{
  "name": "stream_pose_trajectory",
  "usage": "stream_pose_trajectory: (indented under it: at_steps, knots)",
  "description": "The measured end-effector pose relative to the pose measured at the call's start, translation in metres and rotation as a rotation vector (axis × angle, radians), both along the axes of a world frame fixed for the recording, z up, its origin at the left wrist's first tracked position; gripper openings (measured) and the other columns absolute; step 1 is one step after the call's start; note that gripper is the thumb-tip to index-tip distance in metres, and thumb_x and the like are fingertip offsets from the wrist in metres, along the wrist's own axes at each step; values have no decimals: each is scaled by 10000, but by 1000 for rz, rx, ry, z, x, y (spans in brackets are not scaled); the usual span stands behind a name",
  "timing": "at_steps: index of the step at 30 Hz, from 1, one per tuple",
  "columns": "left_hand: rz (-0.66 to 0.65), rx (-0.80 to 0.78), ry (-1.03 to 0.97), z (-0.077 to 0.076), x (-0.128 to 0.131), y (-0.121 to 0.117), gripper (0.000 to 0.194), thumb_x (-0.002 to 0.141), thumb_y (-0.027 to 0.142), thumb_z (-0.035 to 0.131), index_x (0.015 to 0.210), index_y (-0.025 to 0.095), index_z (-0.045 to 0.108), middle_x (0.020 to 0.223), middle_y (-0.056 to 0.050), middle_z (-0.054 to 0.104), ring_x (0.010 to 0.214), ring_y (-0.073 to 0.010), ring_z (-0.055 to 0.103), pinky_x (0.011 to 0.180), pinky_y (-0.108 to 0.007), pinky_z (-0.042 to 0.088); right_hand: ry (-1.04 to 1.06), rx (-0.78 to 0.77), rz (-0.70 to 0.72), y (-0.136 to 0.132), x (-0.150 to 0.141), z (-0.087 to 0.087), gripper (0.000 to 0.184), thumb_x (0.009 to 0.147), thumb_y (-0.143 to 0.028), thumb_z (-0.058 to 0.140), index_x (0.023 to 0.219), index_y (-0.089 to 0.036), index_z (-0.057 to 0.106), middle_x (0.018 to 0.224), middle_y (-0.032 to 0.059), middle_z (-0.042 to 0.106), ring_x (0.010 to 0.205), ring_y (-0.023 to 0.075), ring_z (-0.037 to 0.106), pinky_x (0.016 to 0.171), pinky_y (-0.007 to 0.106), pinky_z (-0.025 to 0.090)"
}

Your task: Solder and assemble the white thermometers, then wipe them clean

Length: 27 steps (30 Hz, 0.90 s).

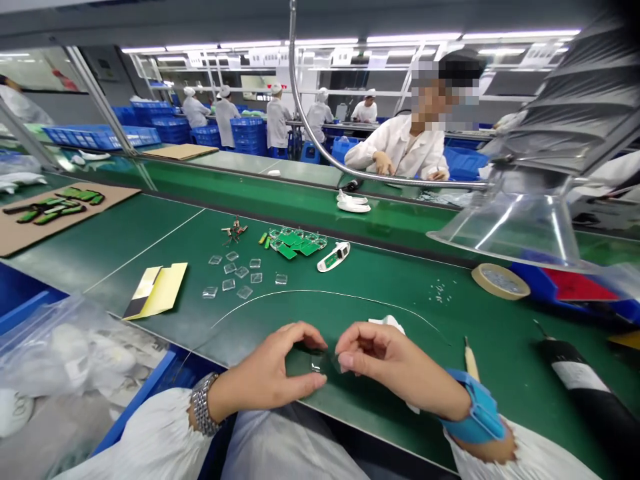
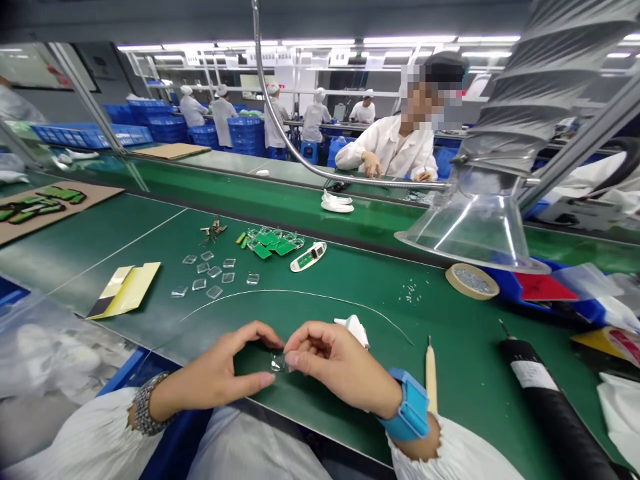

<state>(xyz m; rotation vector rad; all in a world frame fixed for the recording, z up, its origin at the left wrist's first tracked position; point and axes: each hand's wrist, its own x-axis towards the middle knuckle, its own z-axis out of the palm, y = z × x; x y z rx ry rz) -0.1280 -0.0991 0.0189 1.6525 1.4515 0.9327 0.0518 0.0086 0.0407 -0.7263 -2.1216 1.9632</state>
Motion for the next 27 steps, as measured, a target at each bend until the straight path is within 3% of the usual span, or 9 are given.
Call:
stream_pose_trajectory:
  at_steps: [4,13,21,27]
  knots:
    - [66,-4,-315,0,0,-1,238,762,230,594,951,214,450,897,-12,590,875,-136,545,808,-290,445,-17,92,39,-3,-10,2,248,760,-418,636,776,-172,601,637,-29,514,590,99,437,554,219,362]
    - [202,58,-217,-6,4,-4,111,789,202,537,862,213,453,794,8,554,773,-124,520,747,-276,437,-87,482,-52,-8,-20,-3,104,837,-270,526,815,-210,609,678,-17,605,611,124,511,537,227,364]
    - [277,50,90,-17,-7,-17,117,793,242,534,903,241,492,897,-6,543,883,-163,504,801,-314,417,-141,349,122,3,-24,-6,109,806,-255,555,773,-174,621,640,-19,575,581,107,488,529,204,374]
    - [270,61,154,-25,-8,-24,91,802,226,504,893,235,496,902,-22,549,898,-185,497,807,-333,410,-201,425,271,13,-35,-9,86,765,-180,579,775,-171,664,618,-25,581,555,94,480,513,187,366]
